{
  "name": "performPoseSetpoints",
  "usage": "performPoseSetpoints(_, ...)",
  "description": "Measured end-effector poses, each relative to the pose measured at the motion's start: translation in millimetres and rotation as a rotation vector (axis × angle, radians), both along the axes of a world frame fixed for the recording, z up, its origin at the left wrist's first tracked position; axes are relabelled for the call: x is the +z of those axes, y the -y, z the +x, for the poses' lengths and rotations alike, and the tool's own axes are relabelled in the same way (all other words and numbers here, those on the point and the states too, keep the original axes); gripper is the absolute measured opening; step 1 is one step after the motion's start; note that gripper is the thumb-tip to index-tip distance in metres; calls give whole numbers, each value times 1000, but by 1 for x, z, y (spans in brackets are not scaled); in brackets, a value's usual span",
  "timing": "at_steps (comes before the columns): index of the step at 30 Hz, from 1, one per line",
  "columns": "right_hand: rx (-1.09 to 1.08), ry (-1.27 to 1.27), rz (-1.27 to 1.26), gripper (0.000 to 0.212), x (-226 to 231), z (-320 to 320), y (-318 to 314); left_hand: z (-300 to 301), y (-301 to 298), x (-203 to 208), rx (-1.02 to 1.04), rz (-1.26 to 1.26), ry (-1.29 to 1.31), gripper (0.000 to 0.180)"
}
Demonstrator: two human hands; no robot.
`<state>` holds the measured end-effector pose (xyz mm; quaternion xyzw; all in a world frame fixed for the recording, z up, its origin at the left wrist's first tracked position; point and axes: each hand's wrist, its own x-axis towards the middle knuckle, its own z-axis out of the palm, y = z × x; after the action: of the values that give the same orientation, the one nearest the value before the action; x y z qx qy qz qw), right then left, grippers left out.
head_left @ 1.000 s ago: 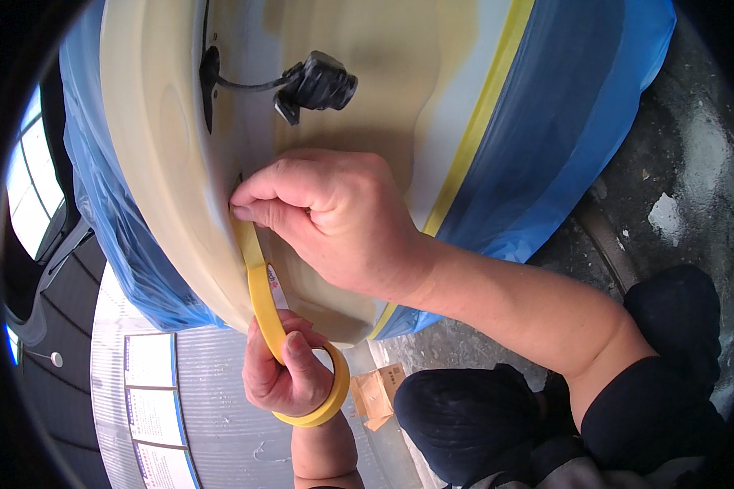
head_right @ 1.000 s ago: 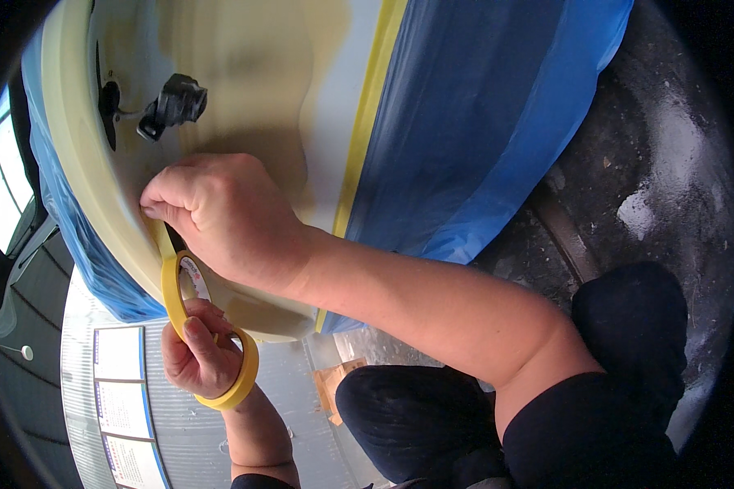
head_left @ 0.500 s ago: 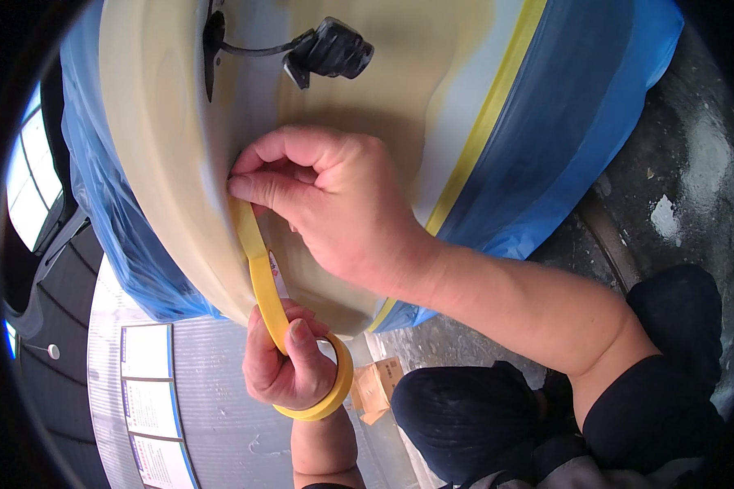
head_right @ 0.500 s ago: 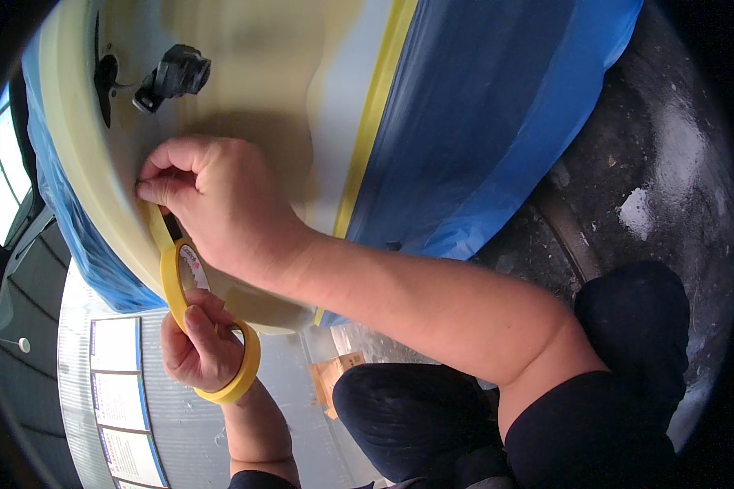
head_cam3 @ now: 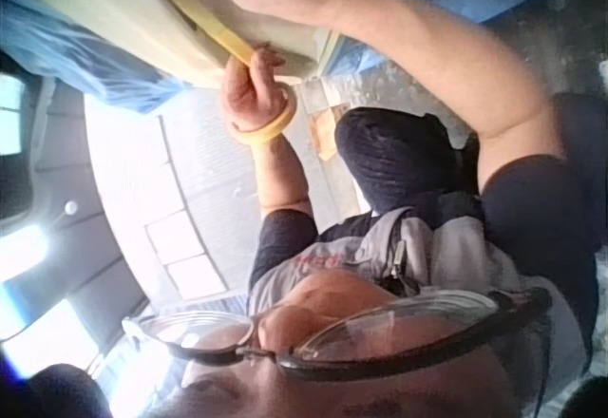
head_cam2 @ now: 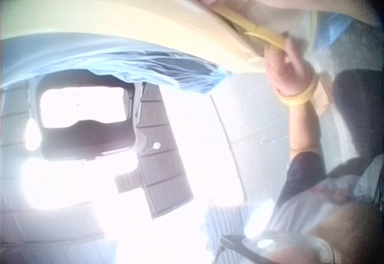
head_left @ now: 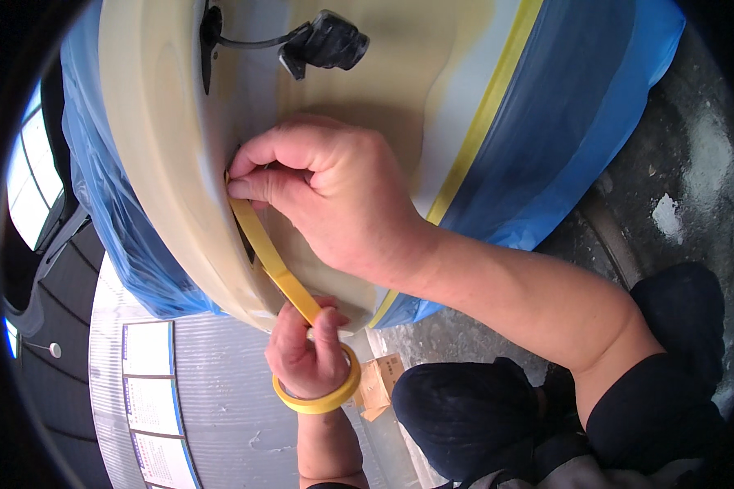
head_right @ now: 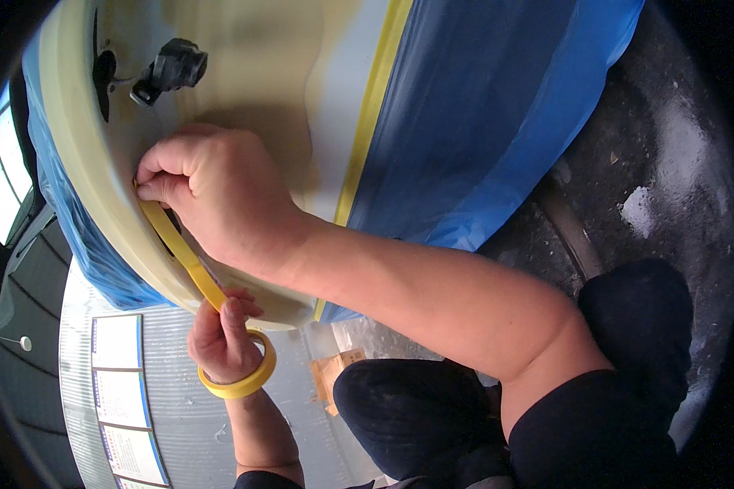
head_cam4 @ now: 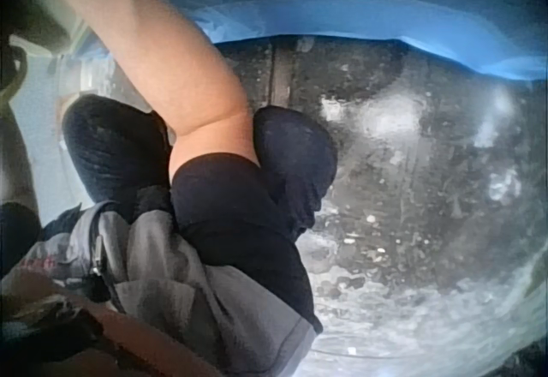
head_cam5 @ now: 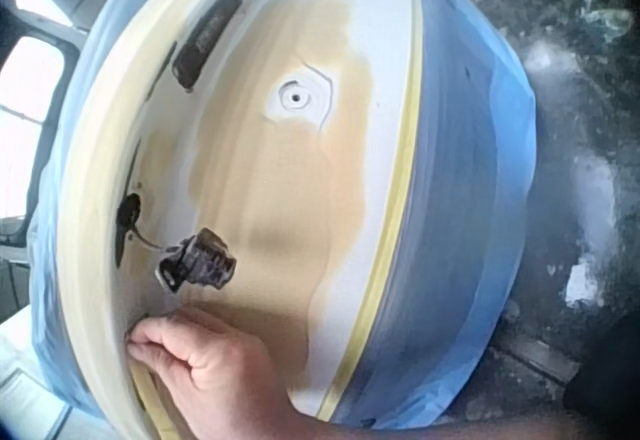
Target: The person applies yellow masking tape to the edges and contours of a car bumper that is partially covered with blue protective film. They carefully press the tape along the curves and around a sensor to mask off areas.
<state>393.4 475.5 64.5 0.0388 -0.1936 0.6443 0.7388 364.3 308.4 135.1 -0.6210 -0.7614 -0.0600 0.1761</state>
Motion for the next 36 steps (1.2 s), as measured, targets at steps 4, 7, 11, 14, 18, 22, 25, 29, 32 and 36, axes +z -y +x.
performPoseSetpoints(4, -31, 8, 4, 9, -1, -3, 1, -6, 5, 8, 165, 94, 278, 41)
performPoseSetpoints(7, -57, 11, 6, 10, -2, -5, 1, -13, 0, 13, 204, 160, 471, 46)
performPoseSetpoints(11, -171, 36, -26, 14, -2, -7, 0, -15, -7, 15, 180, 313, 764, 43)
performPoseSetpoints(14, -190, 42, -22, 16, -1, -8, 1, -11, -9, 17, 204, 347, 852, 42)
performPoseSetpoints(18, -191, 14, -37, 15, -1, -8, 2, -7, -12, 19, 252, 388, 967, 41)
performPoseSetpoints(22, -218, 45, -14, 12, -3, -9, 1, -3, -11, 18, 268, 439, 957, 39)
performPoseSetpoints(25, -288, 67, 6, 11, -4, -10, 0, -3, -10, 16, 243, 443, 981, 38)
performPoseSetpoints(29, -310, 91, 31, 10, -6, -13, 2, -4, -8, 14, 230, 454, 990, 38)
performPoseSetpoints(32, -337, 94, 42, 10, -8, -14, 5, -6, -7, 14, 215, 448, 993, 38)
performPoseSetpoints(36, -416, 168, 122, 12, -10, -17, 8, -9, -7, 13, 190, 504, 1032, 41)
